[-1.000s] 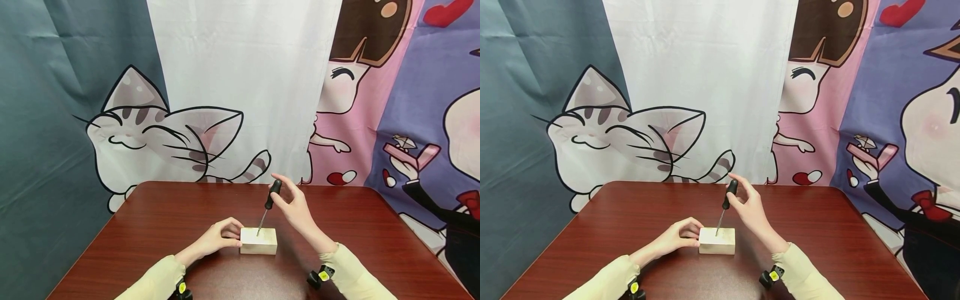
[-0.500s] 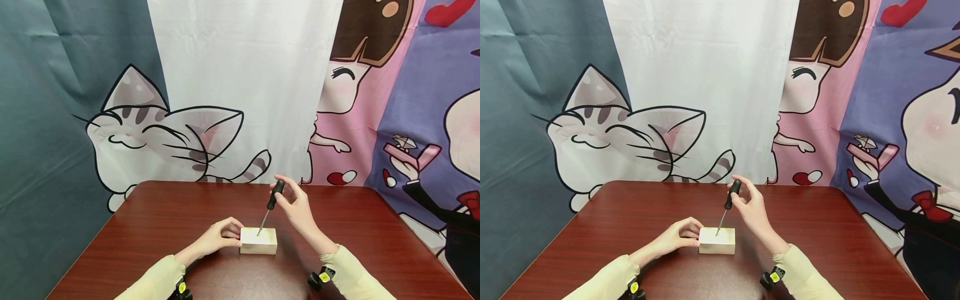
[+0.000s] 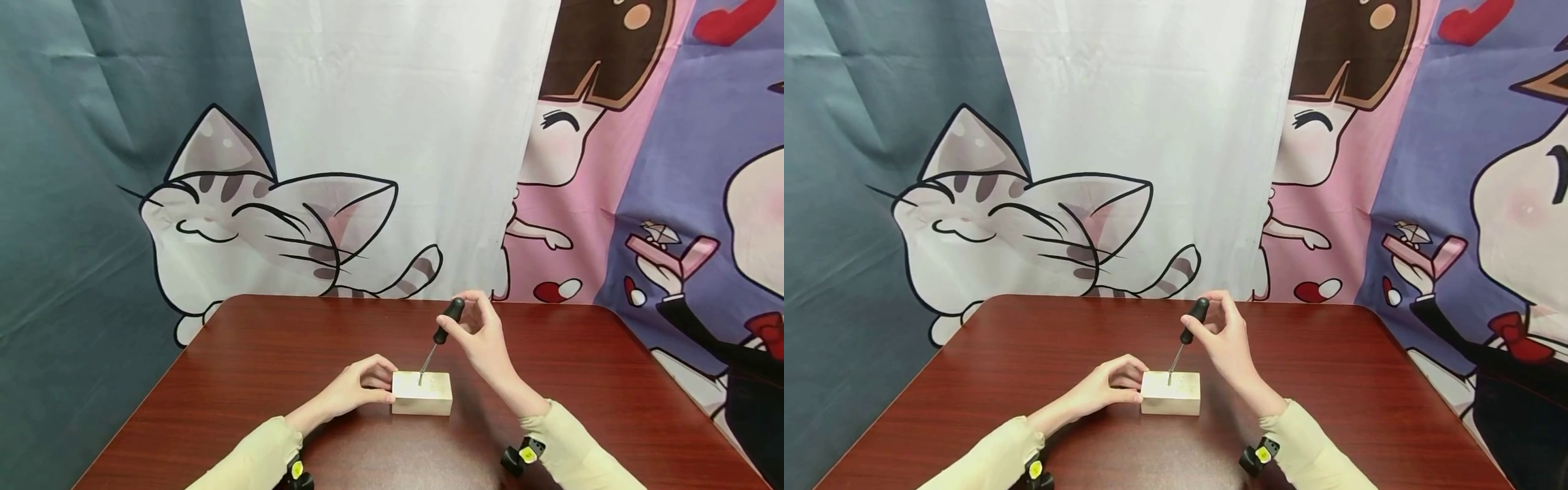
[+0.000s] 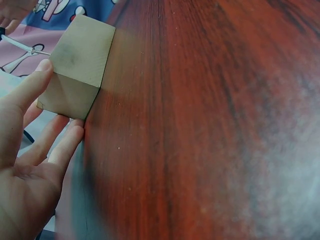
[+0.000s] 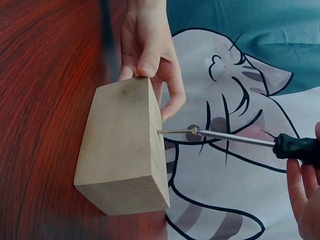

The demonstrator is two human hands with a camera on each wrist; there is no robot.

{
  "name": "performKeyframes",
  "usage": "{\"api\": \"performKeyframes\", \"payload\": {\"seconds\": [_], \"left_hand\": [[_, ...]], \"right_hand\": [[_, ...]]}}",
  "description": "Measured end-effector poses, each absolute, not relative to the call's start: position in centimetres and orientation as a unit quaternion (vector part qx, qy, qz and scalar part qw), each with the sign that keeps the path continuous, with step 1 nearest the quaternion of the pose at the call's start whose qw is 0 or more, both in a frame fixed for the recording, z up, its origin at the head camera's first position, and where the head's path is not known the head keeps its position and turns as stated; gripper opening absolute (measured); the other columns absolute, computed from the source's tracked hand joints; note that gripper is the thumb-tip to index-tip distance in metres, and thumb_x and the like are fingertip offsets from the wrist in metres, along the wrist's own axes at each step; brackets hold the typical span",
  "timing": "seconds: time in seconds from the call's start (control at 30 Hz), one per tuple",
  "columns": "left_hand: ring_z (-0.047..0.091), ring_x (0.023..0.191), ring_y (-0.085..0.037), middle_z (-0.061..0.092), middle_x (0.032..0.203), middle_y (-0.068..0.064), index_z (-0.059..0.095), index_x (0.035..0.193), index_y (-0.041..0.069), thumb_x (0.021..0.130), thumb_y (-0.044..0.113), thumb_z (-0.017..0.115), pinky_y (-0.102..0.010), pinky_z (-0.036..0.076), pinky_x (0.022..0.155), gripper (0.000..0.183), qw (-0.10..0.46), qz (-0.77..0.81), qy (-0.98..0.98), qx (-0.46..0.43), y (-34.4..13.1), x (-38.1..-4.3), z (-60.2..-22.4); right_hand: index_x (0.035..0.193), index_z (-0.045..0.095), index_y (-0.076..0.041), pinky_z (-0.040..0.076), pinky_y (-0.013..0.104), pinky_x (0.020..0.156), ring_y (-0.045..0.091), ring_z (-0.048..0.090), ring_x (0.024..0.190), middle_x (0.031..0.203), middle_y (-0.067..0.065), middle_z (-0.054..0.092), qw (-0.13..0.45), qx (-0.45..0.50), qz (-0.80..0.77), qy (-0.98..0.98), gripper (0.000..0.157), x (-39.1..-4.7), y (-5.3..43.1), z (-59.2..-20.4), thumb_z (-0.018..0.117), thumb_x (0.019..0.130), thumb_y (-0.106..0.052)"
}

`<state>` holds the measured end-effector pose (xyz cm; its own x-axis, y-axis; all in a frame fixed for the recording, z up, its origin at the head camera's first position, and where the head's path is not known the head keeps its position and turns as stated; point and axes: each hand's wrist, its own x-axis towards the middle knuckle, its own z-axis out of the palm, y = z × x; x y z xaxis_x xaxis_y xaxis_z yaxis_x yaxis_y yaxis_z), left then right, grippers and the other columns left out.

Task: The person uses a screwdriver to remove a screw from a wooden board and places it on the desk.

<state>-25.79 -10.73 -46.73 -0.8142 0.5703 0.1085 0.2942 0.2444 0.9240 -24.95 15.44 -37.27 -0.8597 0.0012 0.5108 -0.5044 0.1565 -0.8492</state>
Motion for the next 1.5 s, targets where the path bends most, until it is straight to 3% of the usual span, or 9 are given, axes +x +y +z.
{"api": "performKeyframes", "payload": {"seconds": [0.17, 0.7, 1.07, 1.5], "left_hand": [[0.069, 0.104, -0.018, 0.067, 0.115, -0.010, 0.061, 0.121, 0.019, 0.084, 0.023, 0.080, -0.022, 0.056, 0.090, 0.042, 0.127, 0.544, 0.783, 0.273, -10.7, -25.9, -47.0], [0.070, 0.106, -0.023, 0.066, 0.117, -0.014, 0.061, 0.122, 0.015, 0.084, 0.020, 0.080, -0.024, 0.057, 0.090, 0.043, 0.128, 0.551, 0.778, 0.273, -10.8, -25.7, -46.7], [0.070, 0.105, -0.024, 0.067, 0.115, -0.014, 0.061, 0.121, 0.015, 0.083, 0.019, 0.080, -0.022, 0.057, 0.089, 0.043, 0.123, 0.553, 0.777, 0.276, -10.7, -25.9, -46.9], [0.070, 0.106, -0.023, 0.067, 0.116, -0.014, 0.061, 0.121, 0.015, 0.083, 0.019, 0.080, -0.023, 0.057, 0.089, 0.043, 0.127, 0.553, 0.777, 0.274, -10.7, -25.9, -46.9]], "right_hand": [[0.116, 0.055, 0.000, 0.057, 0.026, 0.062, 0.007, 0.062, 0.070, 0.082, -0.002, 0.062, 0.207, 0.149, 0.633, -0.731, 0.040, -24.3, 15.3, -36.6, 0.076, 0.083, 0.000], [0.115, 0.061, -0.005, 0.055, 0.015, 0.069, 0.005, 0.063, 0.078, 0.084, -0.009, 0.066, 0.264, 0.129, 0.643, -0.708, 0.036, -25.5, 16.6, -37.3, 0.078, 0.083, -0.005], [0.115, 0.060, -0.003, 0.051, 0.016, 0.067, 0.004, 0.062, 0.077, 0.084, -0.010, 0.064, 0.246, 0.113, 0.638, -0.720, 0.037, -25.1, 16.7, -37.7, 0.078, 0.084, -0.008], [0.116, 0.056, 0.004, 0.061, 0.024, 0.066, 0.005, 0.062, 0.076, 0.082, -0.007, 0.062, 0.231, 0.113, 0.654, -0.712, 0.038, -25.2, 16.7, -38.2, 0.077, 0.085, -0.007]]}}
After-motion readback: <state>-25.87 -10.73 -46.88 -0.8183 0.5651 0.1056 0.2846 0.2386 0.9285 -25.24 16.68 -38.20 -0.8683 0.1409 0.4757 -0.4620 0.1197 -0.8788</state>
